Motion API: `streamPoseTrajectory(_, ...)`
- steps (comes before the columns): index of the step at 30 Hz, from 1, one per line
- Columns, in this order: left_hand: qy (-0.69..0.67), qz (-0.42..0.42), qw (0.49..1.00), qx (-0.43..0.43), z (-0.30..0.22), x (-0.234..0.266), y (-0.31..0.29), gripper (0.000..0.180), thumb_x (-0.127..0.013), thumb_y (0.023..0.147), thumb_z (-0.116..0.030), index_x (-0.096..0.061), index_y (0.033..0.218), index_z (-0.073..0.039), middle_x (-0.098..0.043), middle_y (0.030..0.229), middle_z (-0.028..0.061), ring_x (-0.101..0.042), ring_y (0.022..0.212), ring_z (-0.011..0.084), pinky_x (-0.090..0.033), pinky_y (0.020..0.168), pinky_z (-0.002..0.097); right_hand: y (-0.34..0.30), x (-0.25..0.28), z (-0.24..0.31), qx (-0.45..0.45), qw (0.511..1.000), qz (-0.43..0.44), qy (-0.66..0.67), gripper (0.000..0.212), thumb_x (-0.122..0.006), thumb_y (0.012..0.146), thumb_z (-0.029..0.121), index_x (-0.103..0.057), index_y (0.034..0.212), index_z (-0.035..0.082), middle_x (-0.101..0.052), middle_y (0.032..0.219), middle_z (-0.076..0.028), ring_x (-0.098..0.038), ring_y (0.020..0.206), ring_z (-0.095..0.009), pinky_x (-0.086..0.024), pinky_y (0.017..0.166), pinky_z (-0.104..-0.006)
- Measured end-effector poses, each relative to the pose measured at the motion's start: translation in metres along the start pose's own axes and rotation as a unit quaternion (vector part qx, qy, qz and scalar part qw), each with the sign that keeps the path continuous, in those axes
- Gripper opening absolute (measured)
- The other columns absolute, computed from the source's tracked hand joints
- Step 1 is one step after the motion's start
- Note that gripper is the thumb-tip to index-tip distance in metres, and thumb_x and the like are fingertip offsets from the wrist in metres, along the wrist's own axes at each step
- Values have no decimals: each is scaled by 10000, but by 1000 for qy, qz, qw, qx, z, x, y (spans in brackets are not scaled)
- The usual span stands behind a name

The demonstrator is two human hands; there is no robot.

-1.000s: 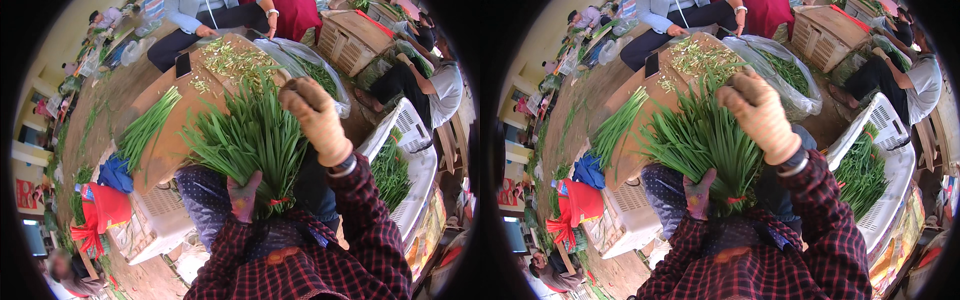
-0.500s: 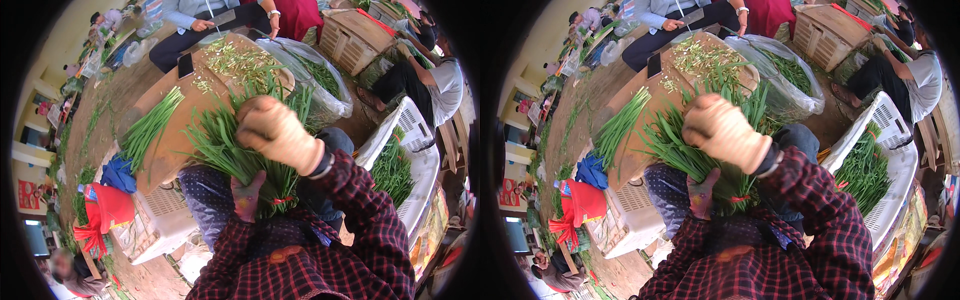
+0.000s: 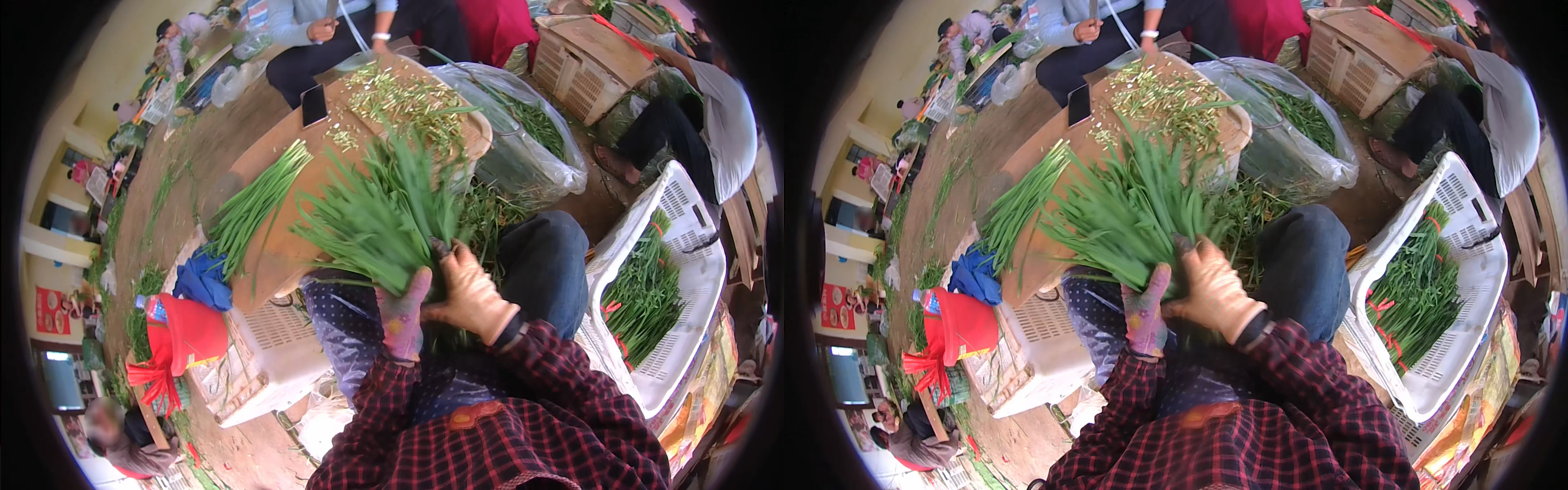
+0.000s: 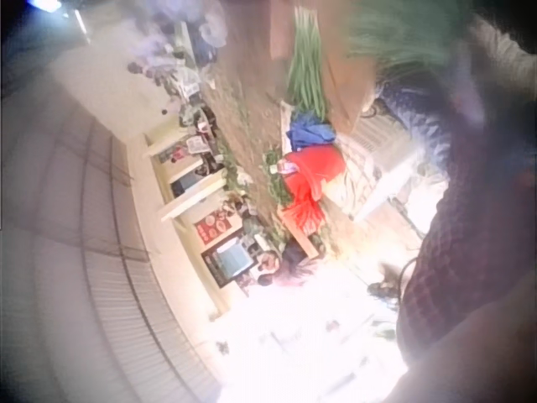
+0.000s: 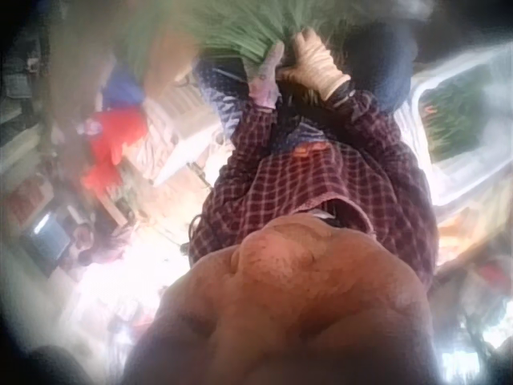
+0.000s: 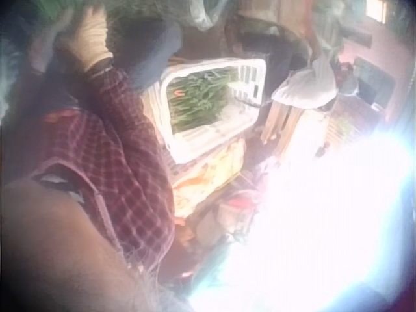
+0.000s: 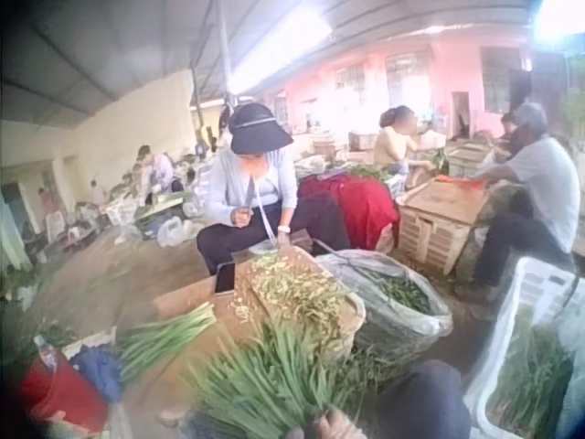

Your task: The person gathers handfuls of greens from a plastic bag, aligns the stems, and ties them into bundles using red tape.

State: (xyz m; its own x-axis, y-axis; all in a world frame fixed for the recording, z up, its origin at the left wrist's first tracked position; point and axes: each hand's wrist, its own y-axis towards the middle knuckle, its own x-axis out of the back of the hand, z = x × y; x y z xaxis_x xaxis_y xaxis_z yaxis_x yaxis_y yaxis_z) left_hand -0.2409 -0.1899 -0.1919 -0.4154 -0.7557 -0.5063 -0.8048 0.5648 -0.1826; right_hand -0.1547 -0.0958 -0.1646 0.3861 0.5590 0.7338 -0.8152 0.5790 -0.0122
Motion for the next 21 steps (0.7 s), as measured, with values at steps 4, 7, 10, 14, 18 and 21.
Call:
streamPoseTrajectory(4,41,68,997,-12,2,-1,-4,734,-714,786,56,-343,1398,-108,-488,1321,57,-511,1162,181,-454,965,315,25,-16,-35,-15,987,-38,155,757,-826,613,362,-521,1212,14,-485,1248,-261,-535,1106,-431,-471,934,-447)
streamPoseTrajectory(7,63,60,992,-95,6,9,-3,759,-713,778,69,-330,1405,-121,-467,1291,53,-496,1114,171,-452,943,297,44,-18,-56,-46,946,-26,320,693,-846,571,287,-557,1119,-23,-622,1077,-227,-600,1047,-354,-486,911,-380)
streamPoseTrajectory(10,67,-68,989,-109,16,24,-6,753,-711,774,76,-333,1402,-97,-450,1275,46,-476,1081,144,-407,947,242,46,12,-44,-73,851,3,521,638,-836,626,83,-547,1186,-21,-671,1039,-111,-626,962,-191,-510,857,-322)
streamPoseTrajectory(14,123,190,974,2,5,9,-5,700,-726,810,-26,-335,1390,-56,-488,1240,43,-473,1124,132,-392,988,276,50,46,-38,-85,794,109,592,481,-744,775,88,-563,1210,-8,-665,1053,-81,-640,918,-174,-527,826,-315)
streamPoseTrajectory(18,51,136,989,35,-4,-14,7,701,-749,805,-60,-349,1381,-88,-499,1250,27,-496,1131,144,-412,989,292,48,33,-28,-144,720,116,670,440,-708,835,143,-566,1223,-9,-662,1070,-75,-634,934,-167,-518,839,-317)
streamPoseTrajectory(21,57,128,990,-21,5,-9,25,697,-742,789,-6,-363,1365,-106,-503,1250,12,-515,1119,151,-438,975,308,40,26,-17,-121,774,84,615,422,-694,846,113,-562,1227,-13,-654,1094,-62,-614,937,-147,-499,852,-297)
